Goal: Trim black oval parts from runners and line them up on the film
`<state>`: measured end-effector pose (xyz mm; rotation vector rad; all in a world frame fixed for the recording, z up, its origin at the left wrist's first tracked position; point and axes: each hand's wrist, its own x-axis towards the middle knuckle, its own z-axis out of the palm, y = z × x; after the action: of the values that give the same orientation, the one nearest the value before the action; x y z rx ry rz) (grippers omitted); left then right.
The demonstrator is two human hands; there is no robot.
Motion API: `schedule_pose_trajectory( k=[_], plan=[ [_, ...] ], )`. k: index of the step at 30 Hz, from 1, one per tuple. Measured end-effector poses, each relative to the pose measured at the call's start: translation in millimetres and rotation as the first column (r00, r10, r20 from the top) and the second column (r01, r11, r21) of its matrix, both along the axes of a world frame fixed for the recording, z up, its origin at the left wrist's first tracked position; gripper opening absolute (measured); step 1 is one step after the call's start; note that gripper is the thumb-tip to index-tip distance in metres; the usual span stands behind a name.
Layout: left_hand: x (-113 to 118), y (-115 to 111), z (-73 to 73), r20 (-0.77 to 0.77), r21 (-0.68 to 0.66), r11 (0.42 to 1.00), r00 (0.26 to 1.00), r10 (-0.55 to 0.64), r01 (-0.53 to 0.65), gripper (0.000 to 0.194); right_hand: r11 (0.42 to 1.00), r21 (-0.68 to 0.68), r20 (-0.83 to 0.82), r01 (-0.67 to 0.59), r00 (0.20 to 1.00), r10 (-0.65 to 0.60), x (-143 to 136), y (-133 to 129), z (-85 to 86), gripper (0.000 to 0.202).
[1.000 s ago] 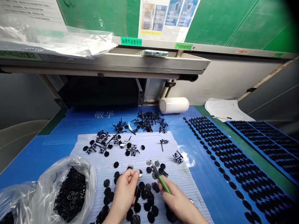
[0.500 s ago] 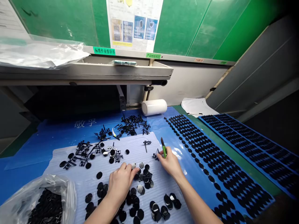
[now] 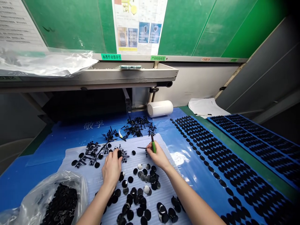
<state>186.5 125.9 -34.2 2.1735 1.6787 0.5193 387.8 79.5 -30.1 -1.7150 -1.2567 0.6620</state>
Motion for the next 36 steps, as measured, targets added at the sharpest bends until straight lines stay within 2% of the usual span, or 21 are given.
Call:
schedule_pose_trajectory(
  k=[4, 7, 10, 12, 14, 15, 17, 19, 20, 21, 23, 26, 28, 31, 36],
  plan=[
    [-2, 4, -0.5, 0.124, -0.027, 0.999, 0.992, 0.023, -0.020, 0.020, 1.000, 0.024, -0.015, -0.011, 1.000, 0.011, -3, 6, -5.5, 0.007],
    [-6, 6, 5.7, 0.241, -0.061, 0.998, 0.970, 0.010, 0.005, 0.008, 1.000, 0.022, -0.029, -0.008, 1.000, 0.009, 0, -5, -0.9, 0.013],
    [-11, -3, 21.0, 0.369, -0.132, 0.989, 0.929, -0.016, 0.069, 0.009, 0.999, 0.002, -0.025, 0.043, 0.999, -0.043, 0, -33, 12.2, 0.020],
    [-14, -16, 36.1, 0.437, -0.179, 0.978, 0.899, -0.018, 0.107, 0.013, 0.997, -0.039, -0.028, 0.070, 0.997, -0.071, -6, -58, 22.9, 0.015],
    [-15, -34, 53.4, 0.532, -0.234, 0.960, 0.847, -0.008, 0.156, 0.015, 0.992, -0.128, -0.067, 0.015, 0.997, -0.024, -19, -85, 32.3, 0.013],
    [-13, -43, 62.0, 0.610, -0.276, 0.941, 0.792, 0.013, 0.197, 0.015, 0.968, -0.237, -0.144, -0.086, 0.988, 0.052, -26, -97, 36.2, 0.016],
    [-8, -62, 77.6, 0.814, -0.403, 0.856, 0.555, 0.172, 0.325, 0.015, 0.911, -0.352, -0.204, -0.213, 0.968, 0.148, -42, -116, 42.5, 0.026],
    [-1, -76, 89.7, 0.863, -0.501, 0.737, 0.327, 0.385, 0.454, 0.015, 0.863, -0.386, -0.249, -0.325, 0.938, 0.242, -55, -126, 47.3, 0.038],
    [2, -81, 94.2, 0.844, -0.534, 0.689, 0.266, 0.465, 0.490, 0.017, 0.849, -0.387, -0.271, -0.360, 0.924, 0.269, -61, -128, 49.7, 0.043],
    [5, -85, 97.8, 0.816, -0.567, 0.650, 0.238, 0.526, 0.506, 0.018, 0.839, -0.388, -0.291, -0.382, 0.914, 0.282, -65, -129, 52.1, 0.048],
    [9, -90, 102.4, 0.762, -0.627, 0.592, 0.240, 0.602, 0.506, 0.023, 0.826, -0.400, -0.311, -0.396, 0.907, 0.284, -70, -128, 57.8, 0.054],
    [11, -95, 105.5, 0.672, -0.721, 0.513, 0.291, 0.681, 0.466, 0.027, 0.810, -0.408, -0.289, -0.422, 0.901, 0.324, -73, -125, 67.4, 0.062],
    [11, -97, 105.4, 0.629, -0.766, 0.495, 0.315, 0.711, 0.411, 0.028, 0.806, -0.396, -0.270, -0.440, 0.895, 0.355, -74, -124, 71.8, 0.068],
    [12, -100, 102.1, 0.633, -0.772, 0.527, 0.360, 0.686, 0.355, 0.031, 0.799, -0.394, -0.260, -0.455, 0.889, 0.378, -76, -125, 70.7, 0.073],
    [13, -102, 93.3, 0.707, -0.707, 0.611, 0.390, 0.590, 0.358, 0.036, 0.763, -0.424, -0.239, -0.488, 0.873, 0.426, -72, -128, 56.5, 0.076]
  ],
)
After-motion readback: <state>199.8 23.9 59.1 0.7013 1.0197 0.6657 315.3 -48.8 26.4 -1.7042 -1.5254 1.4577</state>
